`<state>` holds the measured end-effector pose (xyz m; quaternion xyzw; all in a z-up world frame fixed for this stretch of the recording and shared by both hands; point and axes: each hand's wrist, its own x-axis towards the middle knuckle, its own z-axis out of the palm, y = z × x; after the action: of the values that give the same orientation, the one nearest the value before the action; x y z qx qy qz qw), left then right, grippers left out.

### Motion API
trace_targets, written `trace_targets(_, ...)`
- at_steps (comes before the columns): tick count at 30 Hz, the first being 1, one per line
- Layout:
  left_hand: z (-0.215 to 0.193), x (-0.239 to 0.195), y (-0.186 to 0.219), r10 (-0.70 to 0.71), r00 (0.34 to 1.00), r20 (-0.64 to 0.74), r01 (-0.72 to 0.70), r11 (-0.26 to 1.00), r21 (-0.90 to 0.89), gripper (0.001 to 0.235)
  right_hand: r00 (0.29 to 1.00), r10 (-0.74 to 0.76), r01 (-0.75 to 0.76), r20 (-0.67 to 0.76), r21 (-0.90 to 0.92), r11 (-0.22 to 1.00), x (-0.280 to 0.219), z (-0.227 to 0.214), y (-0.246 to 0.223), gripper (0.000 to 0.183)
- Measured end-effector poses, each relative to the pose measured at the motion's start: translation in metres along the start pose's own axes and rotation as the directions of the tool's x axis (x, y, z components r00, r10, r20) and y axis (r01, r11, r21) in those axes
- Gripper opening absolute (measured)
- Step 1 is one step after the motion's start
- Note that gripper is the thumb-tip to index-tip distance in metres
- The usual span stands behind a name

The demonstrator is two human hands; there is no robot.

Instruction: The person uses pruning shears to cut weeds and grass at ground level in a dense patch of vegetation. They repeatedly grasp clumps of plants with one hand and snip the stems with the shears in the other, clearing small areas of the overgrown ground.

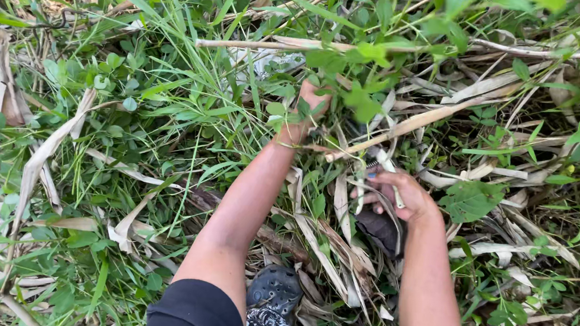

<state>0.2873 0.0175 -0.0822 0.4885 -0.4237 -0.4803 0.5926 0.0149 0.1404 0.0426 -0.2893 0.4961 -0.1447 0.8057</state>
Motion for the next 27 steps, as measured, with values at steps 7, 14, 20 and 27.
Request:
trace_targets(7,-0.015,-0.006,-0.034,0.088,0.992,0.090,-0.080,0.993,-0.086,0.027,0.987,-0.119,0.121,-0.107,0.013,0.993,0.066,0.013,0.016,0.026)
trace_targets(14,-0.020,-0.002,0.005,-0.058,0.996,0.067,0.052,0.995,0.091,0.028,0.939,-0.091,0.096,-0.333,0.001,0.995,0.075,0.023,0.021,0.022)
trace_targets(20,-0.014,0.027,0.035,-0.069,0.997,-0.020,0.069,0.997,-0.026,0.030,0.916,-0.249,0.264,-0.315,0.004,0.964,0.026,0.003,-0.011,0.025)
trace_targets(27,0.032,0.023,0.030,-0.062,0.978,0.198,-0.034,0.895,0.445,0.044,0.956,-0.106,0.102,-0.274,-0.029,0.994,-0.015,-0.013,-0.039,0.036)
